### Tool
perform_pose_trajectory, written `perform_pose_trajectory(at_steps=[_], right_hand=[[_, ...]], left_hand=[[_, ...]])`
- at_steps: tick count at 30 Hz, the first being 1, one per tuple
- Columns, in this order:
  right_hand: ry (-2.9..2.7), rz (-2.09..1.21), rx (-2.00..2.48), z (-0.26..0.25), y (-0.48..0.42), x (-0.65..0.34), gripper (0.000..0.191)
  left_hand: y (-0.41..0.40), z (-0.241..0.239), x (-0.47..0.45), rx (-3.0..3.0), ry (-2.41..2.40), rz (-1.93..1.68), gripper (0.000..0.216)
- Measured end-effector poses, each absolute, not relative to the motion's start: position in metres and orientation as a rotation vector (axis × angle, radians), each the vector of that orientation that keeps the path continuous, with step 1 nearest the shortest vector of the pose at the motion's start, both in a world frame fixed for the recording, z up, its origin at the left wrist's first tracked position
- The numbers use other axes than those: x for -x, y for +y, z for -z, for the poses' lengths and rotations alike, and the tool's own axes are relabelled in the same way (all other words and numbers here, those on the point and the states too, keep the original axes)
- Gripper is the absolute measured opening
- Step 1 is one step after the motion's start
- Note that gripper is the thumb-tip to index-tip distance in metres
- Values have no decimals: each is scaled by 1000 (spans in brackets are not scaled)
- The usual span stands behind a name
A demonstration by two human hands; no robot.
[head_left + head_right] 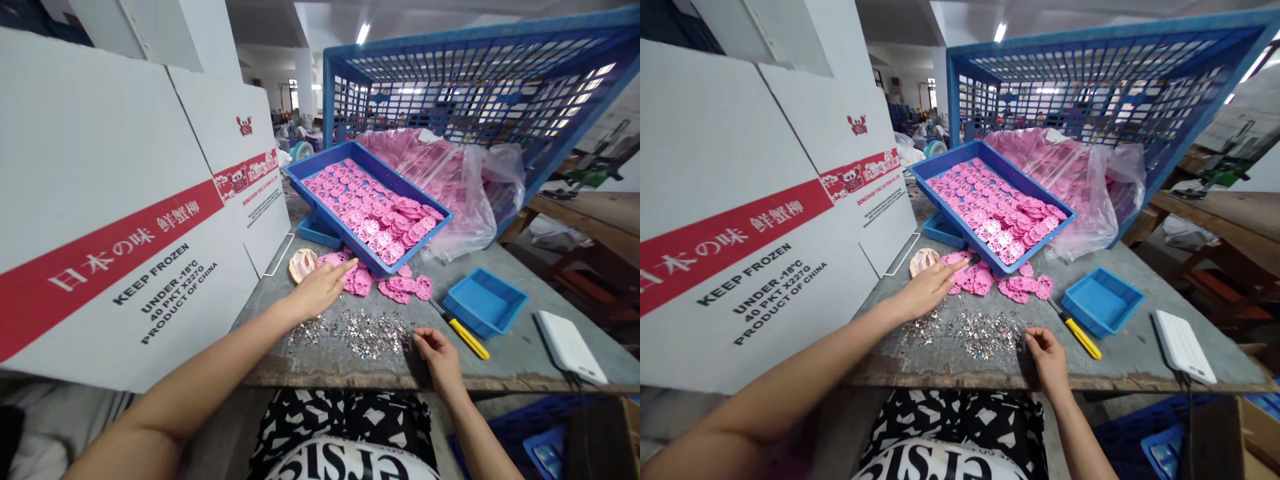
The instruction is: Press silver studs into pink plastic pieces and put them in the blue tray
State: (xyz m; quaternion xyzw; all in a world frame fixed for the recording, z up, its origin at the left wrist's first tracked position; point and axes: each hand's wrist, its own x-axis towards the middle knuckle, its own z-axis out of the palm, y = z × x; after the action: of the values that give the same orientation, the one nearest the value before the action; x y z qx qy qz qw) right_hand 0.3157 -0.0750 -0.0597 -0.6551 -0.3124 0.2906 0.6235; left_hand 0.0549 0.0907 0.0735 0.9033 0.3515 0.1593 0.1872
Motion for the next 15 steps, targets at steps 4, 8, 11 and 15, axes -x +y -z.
perform_pose_trajectory(at_steps=[4, 8, 11, 15], right_hand=[[-805, -775, 1405, 37, -78, -291, 45], [-968, -930, 1302, 20, -77, -257, 43], [-1033, -1017, 1294, 17, -75, -239, 46], [-1048, -1098, 1300, 16, -76, -230, 47]], left_hand=[[43, -61, -36, -2096, 881, -536, 57], [5, -30, -45, -1469, 848, -684, 57], [-17, -11, -57, -1000, 837, -733, 45], [-34, -3, -60, -665, 913, -768, 56]])
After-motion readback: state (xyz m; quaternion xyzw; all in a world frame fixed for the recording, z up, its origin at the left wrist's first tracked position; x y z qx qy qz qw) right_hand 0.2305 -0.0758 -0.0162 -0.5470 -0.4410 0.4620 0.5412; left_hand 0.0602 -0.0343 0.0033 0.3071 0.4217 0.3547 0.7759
